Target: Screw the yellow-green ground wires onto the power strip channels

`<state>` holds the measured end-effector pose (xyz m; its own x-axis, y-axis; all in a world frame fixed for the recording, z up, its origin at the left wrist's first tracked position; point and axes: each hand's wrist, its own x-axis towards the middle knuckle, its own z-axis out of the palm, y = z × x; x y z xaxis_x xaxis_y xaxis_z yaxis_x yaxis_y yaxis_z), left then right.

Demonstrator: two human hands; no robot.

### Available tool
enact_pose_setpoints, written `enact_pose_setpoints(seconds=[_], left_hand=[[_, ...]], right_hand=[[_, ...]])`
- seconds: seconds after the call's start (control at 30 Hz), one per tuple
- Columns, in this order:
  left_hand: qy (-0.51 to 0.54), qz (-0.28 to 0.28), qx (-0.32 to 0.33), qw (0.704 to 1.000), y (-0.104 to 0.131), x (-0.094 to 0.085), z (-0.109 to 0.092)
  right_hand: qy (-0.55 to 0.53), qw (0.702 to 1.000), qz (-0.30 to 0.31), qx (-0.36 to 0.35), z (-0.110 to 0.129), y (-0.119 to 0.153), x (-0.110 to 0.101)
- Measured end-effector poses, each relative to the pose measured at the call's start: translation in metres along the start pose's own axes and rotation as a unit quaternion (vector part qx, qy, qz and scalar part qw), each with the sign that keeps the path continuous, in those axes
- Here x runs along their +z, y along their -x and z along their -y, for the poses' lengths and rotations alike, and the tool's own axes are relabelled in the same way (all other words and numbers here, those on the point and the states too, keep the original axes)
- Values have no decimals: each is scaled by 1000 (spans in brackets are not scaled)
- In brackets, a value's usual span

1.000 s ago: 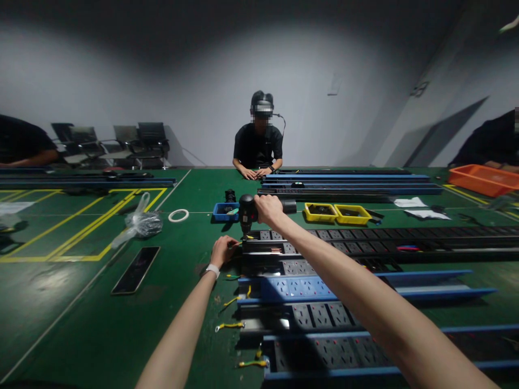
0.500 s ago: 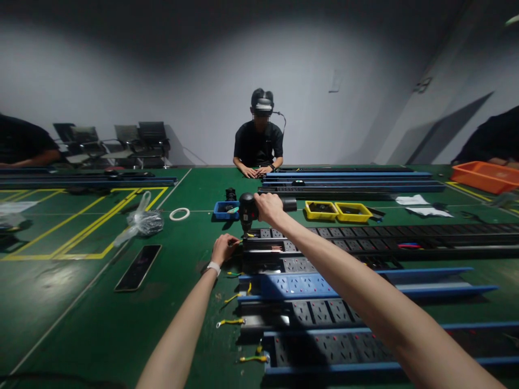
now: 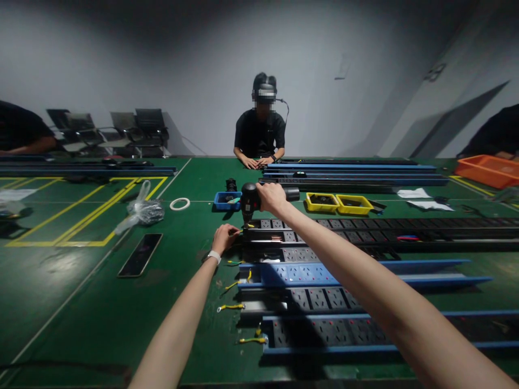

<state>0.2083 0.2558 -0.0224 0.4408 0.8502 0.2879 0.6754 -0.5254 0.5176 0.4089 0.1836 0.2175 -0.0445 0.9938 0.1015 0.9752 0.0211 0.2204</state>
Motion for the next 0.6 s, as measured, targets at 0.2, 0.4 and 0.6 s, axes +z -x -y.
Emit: enact_pose_setpoints(seconds=[0.2,0.4,0.6], left_hand=[[3,2,1,1000,2,-1,-5],[1,6,-5,1000,0,-2,-9],[25,1,-12,1000,1,-2,-9]], right_hand=[[-11,1000,17,-1,-3,1,1],[-58,997,40,-7,-10,-4,-13],[-166,984,-18,61,-49,11,-47]])
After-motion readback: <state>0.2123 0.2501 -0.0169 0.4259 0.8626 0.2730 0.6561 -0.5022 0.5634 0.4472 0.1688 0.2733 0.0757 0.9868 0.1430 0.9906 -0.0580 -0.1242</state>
